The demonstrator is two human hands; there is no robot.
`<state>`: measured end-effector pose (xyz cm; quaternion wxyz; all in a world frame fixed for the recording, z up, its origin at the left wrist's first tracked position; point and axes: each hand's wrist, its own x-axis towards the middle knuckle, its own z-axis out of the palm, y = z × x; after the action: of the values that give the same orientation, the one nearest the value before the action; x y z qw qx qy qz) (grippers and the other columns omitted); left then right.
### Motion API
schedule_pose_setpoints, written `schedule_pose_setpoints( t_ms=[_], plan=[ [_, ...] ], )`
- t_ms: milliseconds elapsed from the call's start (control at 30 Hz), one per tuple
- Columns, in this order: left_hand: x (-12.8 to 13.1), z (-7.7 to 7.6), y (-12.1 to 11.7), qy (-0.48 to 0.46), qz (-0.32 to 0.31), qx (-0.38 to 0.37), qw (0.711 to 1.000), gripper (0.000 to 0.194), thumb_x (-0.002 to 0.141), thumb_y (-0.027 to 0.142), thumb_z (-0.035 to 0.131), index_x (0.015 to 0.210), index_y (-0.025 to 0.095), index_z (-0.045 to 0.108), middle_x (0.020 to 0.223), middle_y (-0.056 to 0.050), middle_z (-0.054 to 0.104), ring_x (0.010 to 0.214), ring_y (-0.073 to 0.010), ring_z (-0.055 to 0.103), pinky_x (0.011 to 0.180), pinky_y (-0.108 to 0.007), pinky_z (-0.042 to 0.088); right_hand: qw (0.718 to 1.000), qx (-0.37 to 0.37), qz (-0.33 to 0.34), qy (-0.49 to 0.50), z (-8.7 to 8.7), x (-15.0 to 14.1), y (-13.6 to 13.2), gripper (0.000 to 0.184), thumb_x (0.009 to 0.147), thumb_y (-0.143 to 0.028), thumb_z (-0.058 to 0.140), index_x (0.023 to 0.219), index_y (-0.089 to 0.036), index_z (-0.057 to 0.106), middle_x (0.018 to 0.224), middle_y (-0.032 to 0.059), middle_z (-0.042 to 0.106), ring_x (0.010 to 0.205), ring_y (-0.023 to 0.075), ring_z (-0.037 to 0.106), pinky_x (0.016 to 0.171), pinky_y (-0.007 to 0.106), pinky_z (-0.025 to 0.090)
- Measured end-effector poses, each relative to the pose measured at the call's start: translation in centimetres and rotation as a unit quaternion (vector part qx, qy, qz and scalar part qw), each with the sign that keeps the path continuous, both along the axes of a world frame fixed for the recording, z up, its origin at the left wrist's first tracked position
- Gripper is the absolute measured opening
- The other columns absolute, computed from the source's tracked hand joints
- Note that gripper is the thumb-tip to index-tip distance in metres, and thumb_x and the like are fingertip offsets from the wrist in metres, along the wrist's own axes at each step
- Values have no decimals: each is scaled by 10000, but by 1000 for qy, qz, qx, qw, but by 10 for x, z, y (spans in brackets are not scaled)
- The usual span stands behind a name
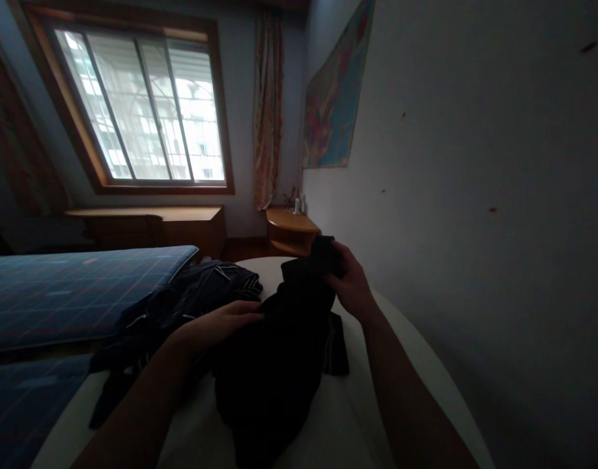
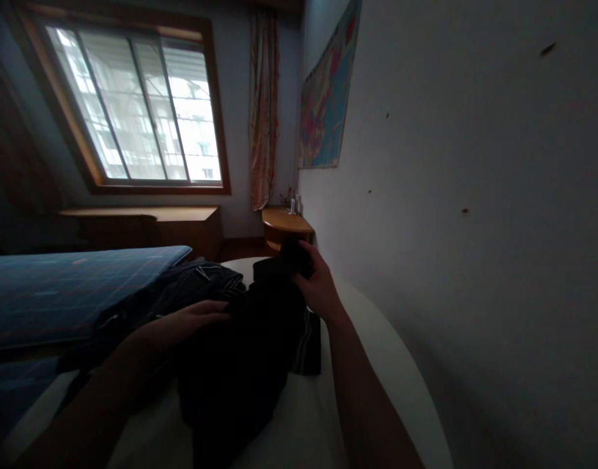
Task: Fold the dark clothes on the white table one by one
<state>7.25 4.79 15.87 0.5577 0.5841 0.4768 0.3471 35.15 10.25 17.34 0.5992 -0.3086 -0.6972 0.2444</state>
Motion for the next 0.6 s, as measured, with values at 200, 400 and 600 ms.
schedule_pose_setpoints(
  t_ms=[200, 400, 600],
  plan=[
    [7, -21, 38, -30, 280, 151, 947, 598, 663, 639, 684, 1020, 160, 687, 878, -46, 729, 812, -223, 666, 688, -285, 496, 994, -20, -25, -103, -27, -5, 14, 842, 867, -317, 627, 1562, -242, 158, 1577, 118, 332, 1430, 231, 354, 1197, 476, 257],
    [1, -55, 52, 44, 218, 77, 972, 589, 636, 632, 625, 934, 128, 693, 802, -56, 703, 734, -208, 648, 648, -289, 488, 913, -245, -19, -326, -66, 7, 23, 887, 773, -250, 719, 1532, -139, 273, 1410, 199, 545, 1272, 281, 553, 1068, 432, 425],
    [-5, -71, 54, 129, 174, 68, 974, 404, 639, 388, 710, 969, 156, 683, 856, -53, 725, 750, -204, 672, 626, -269, 500, 781, -339, -126, -509, -75, 17, 23, 691, 550, -331, 879, 1190, -220, 644, 1185, 89, 699, 1107, 299, 645, 897, 355, 503]
  ],
)
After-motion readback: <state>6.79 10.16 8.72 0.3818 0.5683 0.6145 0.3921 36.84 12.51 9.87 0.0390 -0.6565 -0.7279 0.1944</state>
